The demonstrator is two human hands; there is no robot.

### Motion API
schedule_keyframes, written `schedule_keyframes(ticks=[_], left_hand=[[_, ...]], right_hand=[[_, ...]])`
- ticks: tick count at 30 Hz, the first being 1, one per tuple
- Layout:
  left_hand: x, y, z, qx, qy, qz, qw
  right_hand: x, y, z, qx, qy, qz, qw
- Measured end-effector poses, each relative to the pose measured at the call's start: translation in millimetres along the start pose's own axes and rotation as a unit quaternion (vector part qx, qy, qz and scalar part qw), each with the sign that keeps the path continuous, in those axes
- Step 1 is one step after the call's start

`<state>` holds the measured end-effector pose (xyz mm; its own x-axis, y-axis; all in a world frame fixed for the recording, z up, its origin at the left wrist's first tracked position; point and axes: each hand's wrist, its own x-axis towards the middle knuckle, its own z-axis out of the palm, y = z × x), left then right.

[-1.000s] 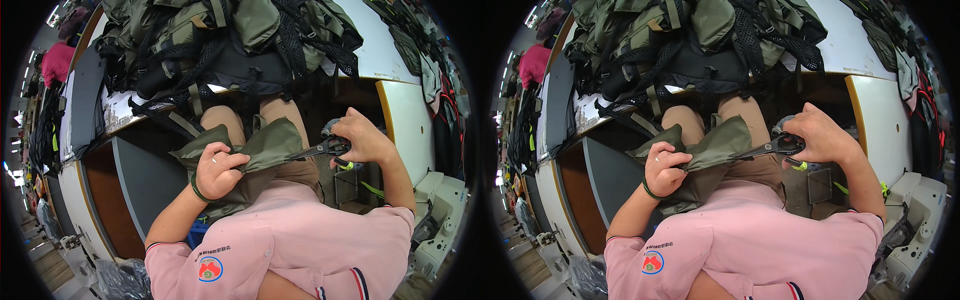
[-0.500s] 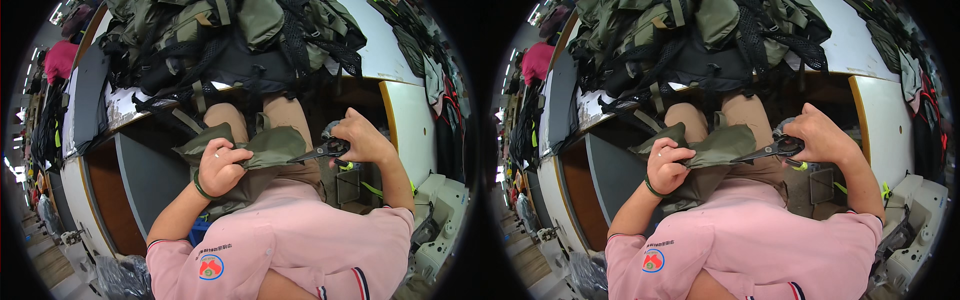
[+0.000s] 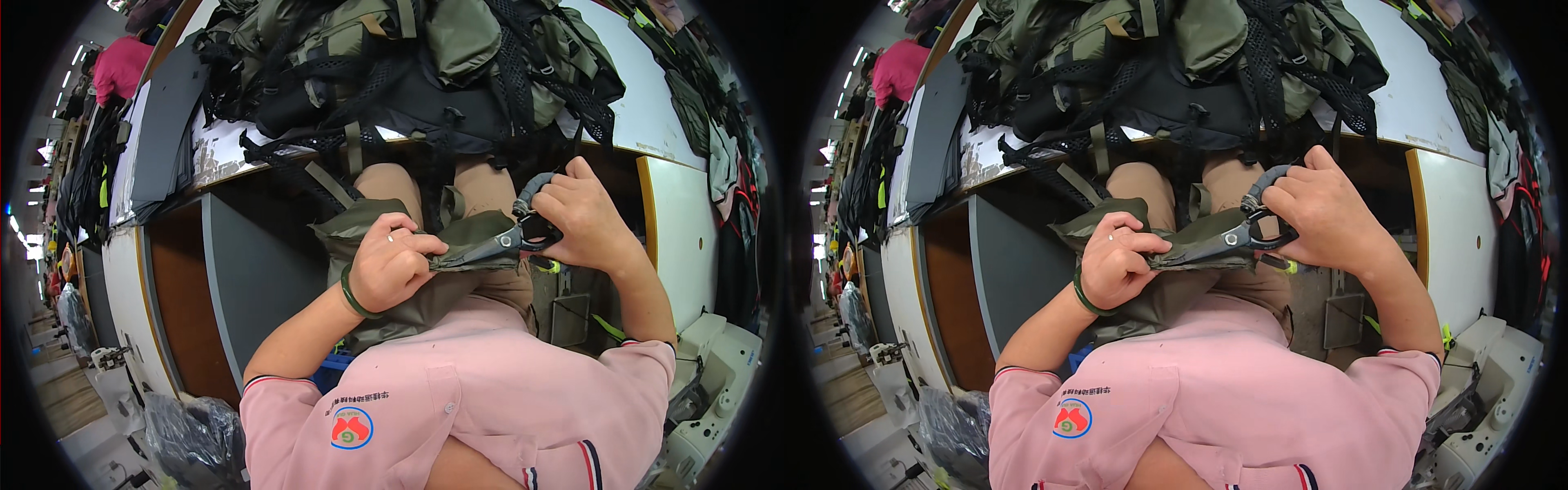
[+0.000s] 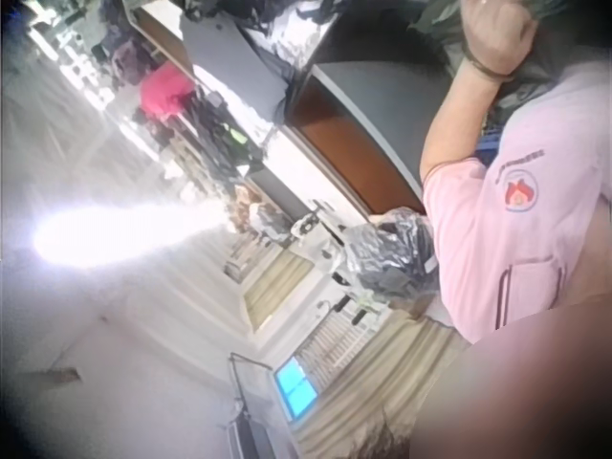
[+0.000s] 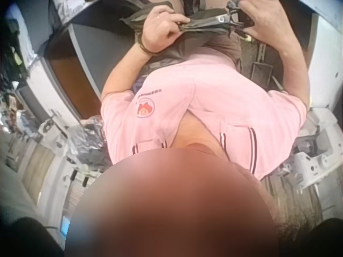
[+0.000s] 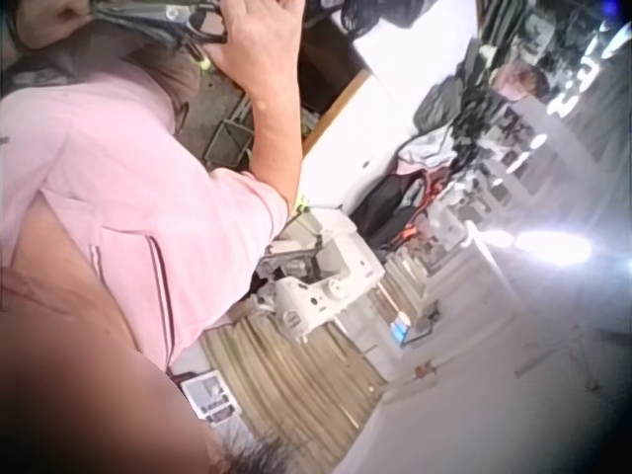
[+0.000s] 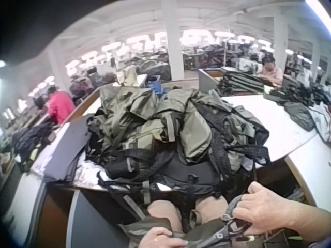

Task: Trim excess fabric from heavy-duty bags using scissors.

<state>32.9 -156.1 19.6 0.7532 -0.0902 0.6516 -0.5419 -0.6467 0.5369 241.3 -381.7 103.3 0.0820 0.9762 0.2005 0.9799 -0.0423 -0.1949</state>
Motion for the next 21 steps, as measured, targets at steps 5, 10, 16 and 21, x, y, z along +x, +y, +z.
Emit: schedule_keyframes(ticks=[5,10,16,21], left_hand=[[0.6,-0.2,2.4,-0.011,0.011,-0.007,1.0],[2.2,0.4,3.2,-0.019,0.003,-0.008,1.0],[3.6,0.9,4.7,-0.017,0.005,-0.004,1.0],[3.2,0.5,5.3,-0.017,-0.001,-0.008,1.0]], right_hand=[[6.5,-0.5,-0.3,-0.016,0.005,-0.017,1.0],[9.6,-1.9,-0.8,-0.044,-0.008,-0.028,0.999],[6.8,2.1,0.5,-0.047,-0.024,-0.028,0.998],[5.5,2.1,2.8,-0.034,-0.023,-0.019,0.999]])
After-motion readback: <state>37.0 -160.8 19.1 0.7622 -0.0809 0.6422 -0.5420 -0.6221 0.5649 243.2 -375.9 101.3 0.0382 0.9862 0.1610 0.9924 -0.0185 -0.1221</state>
